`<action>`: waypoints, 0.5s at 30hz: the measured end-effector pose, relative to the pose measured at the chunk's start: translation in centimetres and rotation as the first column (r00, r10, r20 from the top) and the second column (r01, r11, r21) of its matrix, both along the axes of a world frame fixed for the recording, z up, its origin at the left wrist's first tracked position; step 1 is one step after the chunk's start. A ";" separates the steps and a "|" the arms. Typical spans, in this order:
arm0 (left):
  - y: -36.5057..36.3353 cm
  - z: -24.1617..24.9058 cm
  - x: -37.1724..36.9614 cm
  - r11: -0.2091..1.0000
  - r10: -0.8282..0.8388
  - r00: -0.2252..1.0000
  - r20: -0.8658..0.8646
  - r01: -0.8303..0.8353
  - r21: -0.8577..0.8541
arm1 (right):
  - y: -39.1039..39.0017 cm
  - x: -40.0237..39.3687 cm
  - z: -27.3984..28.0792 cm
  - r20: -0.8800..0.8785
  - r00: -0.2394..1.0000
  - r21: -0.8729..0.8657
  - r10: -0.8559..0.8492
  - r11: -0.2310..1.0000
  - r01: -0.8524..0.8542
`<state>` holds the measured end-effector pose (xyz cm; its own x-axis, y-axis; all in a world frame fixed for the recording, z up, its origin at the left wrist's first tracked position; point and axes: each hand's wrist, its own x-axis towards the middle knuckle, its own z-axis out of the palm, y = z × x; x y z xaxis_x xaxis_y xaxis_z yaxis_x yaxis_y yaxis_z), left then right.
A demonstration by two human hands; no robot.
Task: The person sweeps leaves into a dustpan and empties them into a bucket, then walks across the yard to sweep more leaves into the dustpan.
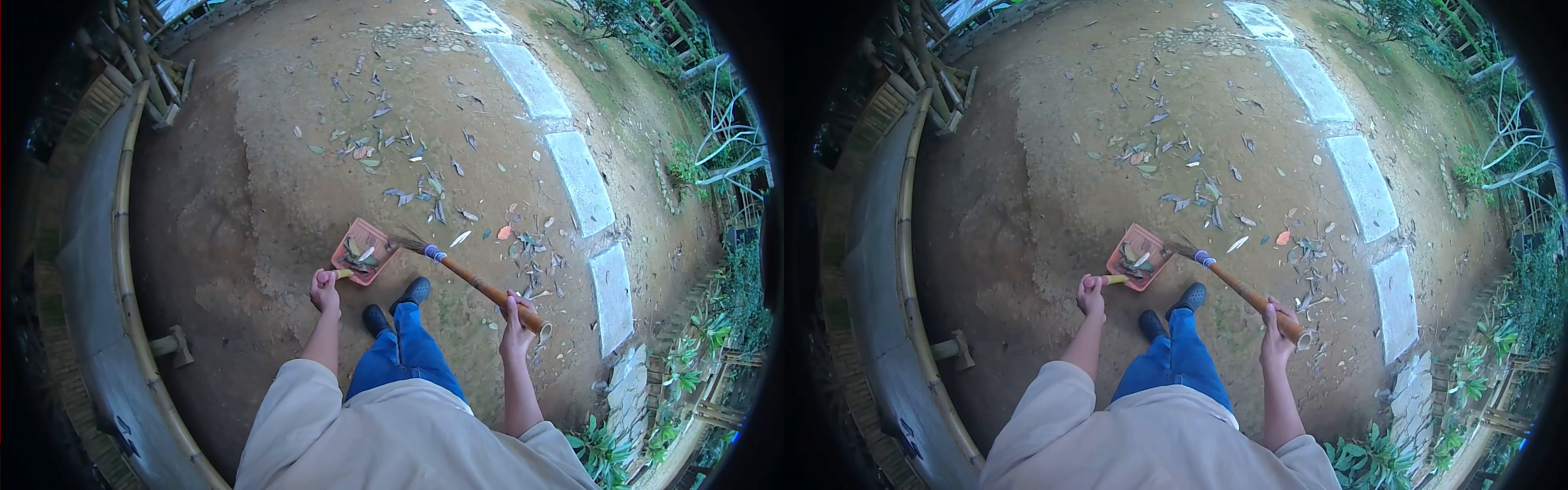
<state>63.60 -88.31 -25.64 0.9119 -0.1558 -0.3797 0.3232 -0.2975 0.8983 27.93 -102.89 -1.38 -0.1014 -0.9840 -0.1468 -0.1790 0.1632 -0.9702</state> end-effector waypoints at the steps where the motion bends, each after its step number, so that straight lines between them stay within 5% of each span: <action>1: -0.1 0.1 0.2 1.000 0.010 1.000 0.012 -0.010 0.002 | -0.2 -0.1 0.1 0.014 1.000 -0.004 -0.020 1.000 0.020; 15: -4.4 1.3 0.4 1.000 0.022 1.000 0.009 -0.022 -0.010 | -4.6 -2.7 3.9 0.137 0.973 0.057 -0.184 0.982 0.178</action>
<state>63.96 -92.68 -24.29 0.9187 -0.1392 -0.3696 0.3210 -0.2819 0.9041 25.22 -107.53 2.52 -0.2526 -0.9435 -0.2147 -0.0046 0.2231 -0.9748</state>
